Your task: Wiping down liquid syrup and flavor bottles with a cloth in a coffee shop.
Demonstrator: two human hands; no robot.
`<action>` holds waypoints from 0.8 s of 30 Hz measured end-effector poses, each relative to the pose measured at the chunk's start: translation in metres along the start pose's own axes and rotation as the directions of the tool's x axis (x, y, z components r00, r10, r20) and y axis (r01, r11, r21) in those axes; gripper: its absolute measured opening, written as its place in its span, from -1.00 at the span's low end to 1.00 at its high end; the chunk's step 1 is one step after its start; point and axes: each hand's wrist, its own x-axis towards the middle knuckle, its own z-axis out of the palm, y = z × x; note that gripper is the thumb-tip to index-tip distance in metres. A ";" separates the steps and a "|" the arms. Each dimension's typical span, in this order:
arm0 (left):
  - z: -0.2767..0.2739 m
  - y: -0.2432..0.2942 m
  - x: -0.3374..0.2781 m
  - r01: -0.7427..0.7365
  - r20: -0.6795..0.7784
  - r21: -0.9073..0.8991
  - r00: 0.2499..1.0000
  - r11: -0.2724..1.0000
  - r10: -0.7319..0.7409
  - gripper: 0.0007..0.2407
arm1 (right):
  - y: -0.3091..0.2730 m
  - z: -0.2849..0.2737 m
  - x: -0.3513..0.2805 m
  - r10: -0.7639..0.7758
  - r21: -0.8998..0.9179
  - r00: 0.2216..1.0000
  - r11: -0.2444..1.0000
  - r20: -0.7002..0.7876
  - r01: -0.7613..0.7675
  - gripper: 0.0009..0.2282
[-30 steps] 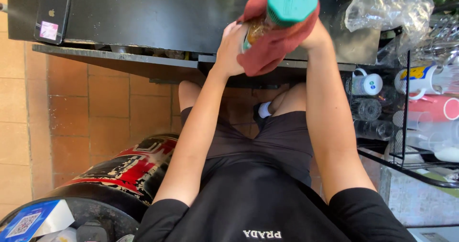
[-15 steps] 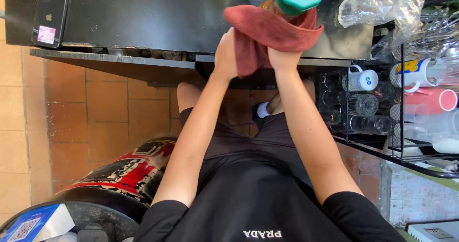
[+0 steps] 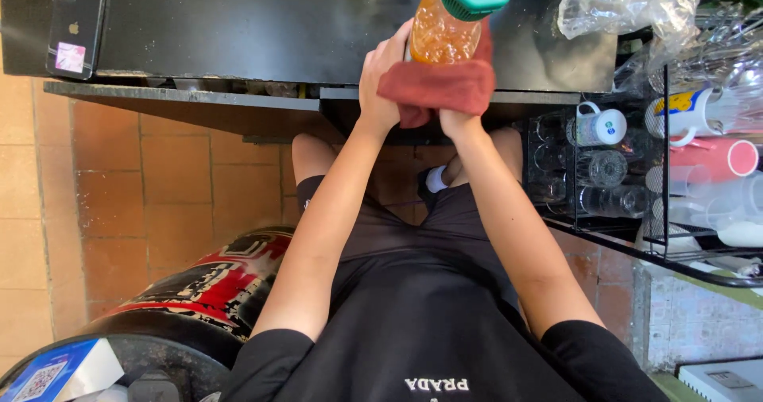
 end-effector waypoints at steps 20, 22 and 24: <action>-0.005 -0.005 -0.001 -0.157 -0.002 0.070 0.987 0.985 0.158 -0.15 | -0.091 0.026 0.068 0.015 -0.322 0.929 0.940 0.369 0.113 -0.78; -0.006 -0.002 0.001 -0.186 -0.054 0.017 0.981 0.982 0.187 -0.15 | -0.099 0.043 0.064 -0.017 -0.356 0.951 0.925 0.310 0.132 -0.83; -0.006 0.001 -0.005 -0.216 -0.096 -0.033 0.973 0.976 0.212 -0.14 | -0.110 0.053 0.054 -0.046 -0.389 0.969 0.910 0.241 0.140 -0.86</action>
